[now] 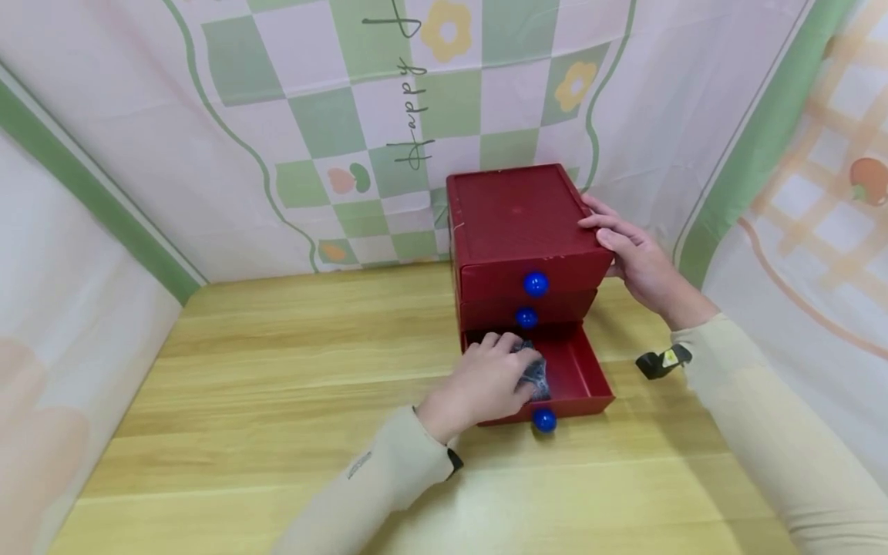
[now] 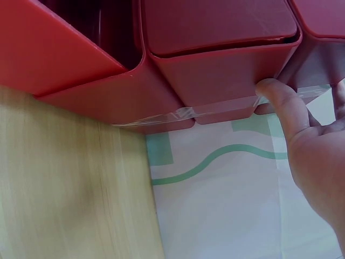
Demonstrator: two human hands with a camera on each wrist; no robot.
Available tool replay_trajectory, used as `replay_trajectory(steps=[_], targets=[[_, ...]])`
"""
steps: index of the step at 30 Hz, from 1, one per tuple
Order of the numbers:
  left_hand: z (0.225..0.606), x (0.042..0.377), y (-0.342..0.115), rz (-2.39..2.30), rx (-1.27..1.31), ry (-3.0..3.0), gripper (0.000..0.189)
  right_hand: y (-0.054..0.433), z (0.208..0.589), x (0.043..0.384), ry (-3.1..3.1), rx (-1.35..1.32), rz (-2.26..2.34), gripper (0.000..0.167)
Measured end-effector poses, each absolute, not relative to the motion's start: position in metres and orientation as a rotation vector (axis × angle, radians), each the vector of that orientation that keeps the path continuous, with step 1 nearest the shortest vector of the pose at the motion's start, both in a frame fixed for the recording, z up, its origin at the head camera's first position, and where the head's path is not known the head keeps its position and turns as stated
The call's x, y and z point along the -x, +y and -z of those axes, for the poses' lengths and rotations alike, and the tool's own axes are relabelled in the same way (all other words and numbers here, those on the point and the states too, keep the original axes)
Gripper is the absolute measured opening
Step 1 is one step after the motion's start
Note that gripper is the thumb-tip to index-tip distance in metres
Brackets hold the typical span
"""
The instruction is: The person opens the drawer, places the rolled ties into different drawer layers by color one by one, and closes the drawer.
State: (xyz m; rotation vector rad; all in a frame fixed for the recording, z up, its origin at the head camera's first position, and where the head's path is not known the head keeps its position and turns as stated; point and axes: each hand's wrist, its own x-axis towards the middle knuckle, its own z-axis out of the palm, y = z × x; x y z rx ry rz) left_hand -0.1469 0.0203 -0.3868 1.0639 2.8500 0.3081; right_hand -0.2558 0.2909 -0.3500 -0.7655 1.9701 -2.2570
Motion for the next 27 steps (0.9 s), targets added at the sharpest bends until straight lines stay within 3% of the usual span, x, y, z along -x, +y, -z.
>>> replay_trajectory(steps=[8, 17, 27], targets=[[0.378, 0.121, 0.018, -1.161, -1.191, 2.346, 0.037, 0.291, 0.35, 0.255, 1.964, 0.771, 2.263, 0.031], [0.412, 0.092, 0.026, -1.445, -0.711, 1.693, 0.026, 0.291, 0.35, 0.256, 1.949, 0.763, 2.277, 0.03], [0.457, 0.09, 0.03, -1.635, -0.287, 1.339, 0.048, 0.291, 0.349, 0.255, 1.964, 0.757, 2.264, 0.03]])
